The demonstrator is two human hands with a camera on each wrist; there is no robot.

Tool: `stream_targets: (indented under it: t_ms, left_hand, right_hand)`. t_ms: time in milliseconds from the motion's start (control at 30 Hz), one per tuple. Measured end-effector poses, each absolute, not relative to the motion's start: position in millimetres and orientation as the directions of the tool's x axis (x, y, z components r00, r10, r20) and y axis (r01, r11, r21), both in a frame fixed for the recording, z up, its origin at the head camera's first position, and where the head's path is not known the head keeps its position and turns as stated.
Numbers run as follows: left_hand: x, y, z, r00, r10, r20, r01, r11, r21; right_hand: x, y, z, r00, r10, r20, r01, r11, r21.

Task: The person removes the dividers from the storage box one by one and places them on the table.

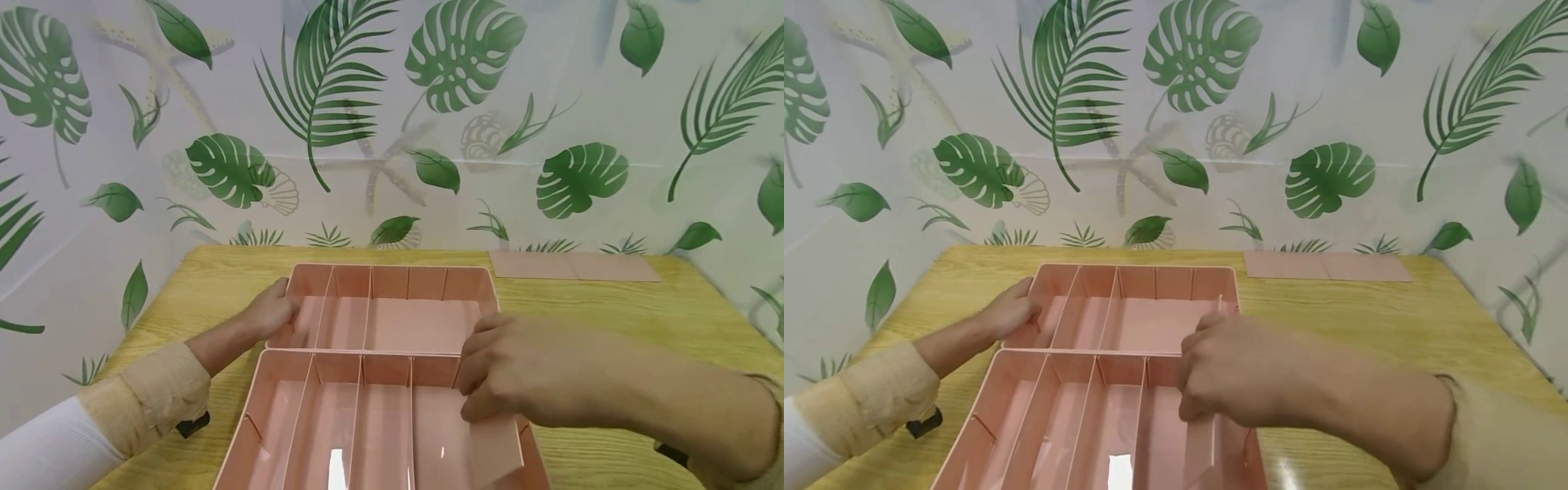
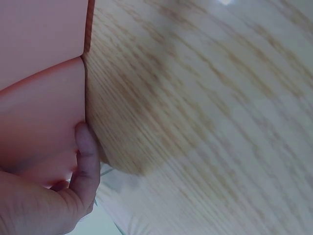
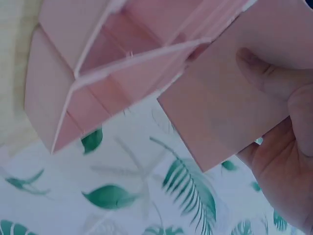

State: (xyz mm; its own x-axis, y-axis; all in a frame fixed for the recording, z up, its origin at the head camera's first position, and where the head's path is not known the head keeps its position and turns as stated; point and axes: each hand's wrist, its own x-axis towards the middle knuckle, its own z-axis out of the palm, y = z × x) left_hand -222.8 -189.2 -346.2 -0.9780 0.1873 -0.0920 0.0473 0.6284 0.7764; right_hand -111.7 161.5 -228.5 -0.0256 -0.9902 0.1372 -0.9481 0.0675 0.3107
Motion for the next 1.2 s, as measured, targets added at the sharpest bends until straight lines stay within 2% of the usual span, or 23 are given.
stream_targets:
  t_ms: [100, 233, 333, 533, 633, 867, 967, 1133, 1200]
  left_hand:
    - [-222.3, -189.4, -346.8, -0.979, 0.182, -0.096, 0.038, 0.62, 0.784]
    - [-221.9, -189.6, -348.8, -0.977, 0.187, -0.101, 0.033, 0.602, 0.798]
    - [-221.9, -189.4, -349.7, -0.976, 0.193, -0.099, 0.037, 0.597, 0.801]
    - [-221.7, -188.4, -350.0, -0.976, 0.195, -0.094, 0.045, 0.607, 0.793]
    - [-221.4, -188.1, -350.1, -0.976, 0.198, -0.095, 0.047, 0.611, 0.79]
    - [-220.5, -187.8, -349.6, -0.977, 0.195, -0.092, 0.05, 0.621, 0.782]
    - [-220.9, -188.2, -348.7, -0.977, 0.198, -0.085, 0.056, 0.615, 0.786]
    - [-222.0, -188.0, -346.8, -0.976, 0.199, -0.087, 0.055, 0.612, 0.789]
    - [-222.1, -188.3, -346.8, -0.977, 0.198, -0.083, 0.056, 0.611, 0.79]
  right_hand:
    - [-122.1, 173.3, -215.8, -0.127, -0.973, 0.195, -0.951, 0.175, 0.256]
    - [-144.8, 201.0, -208.6, -0.394, -0.901, 0.18, -0.876, 0.427, 0.223]
    - [-168.0, 225.1, -214.7, -0.549, -0.821, 0.157, -0.79, 0.571, 0.224]
    - [-208.1, 266.7, -248.0, -0.699, -0.706, 0.115, -0.673, 0.704, 0.226]
    - [-220.1, 282.5, -270.9, -0.726, -0.684, 0.067, -0.652, 0.716, 0.248]
    - [-229.7, 300.5, -320.7, -0.681, -0.729, 0.07, -0.672, 0.66, 0.337]
    - [-230.9, 304.6, -335.4, -0.653, -0.755, 0.066, -0.705, 0.637, 0.311]
    - [-235.8, 313.5, -353.8, -0.55, -0.832, 0.073, -0.807, 0.551, 0.212]
    - [-237.3, 315.7, -357.3, -0.53, -0.843, 0.089, -0.825, 0.537, 0.178]
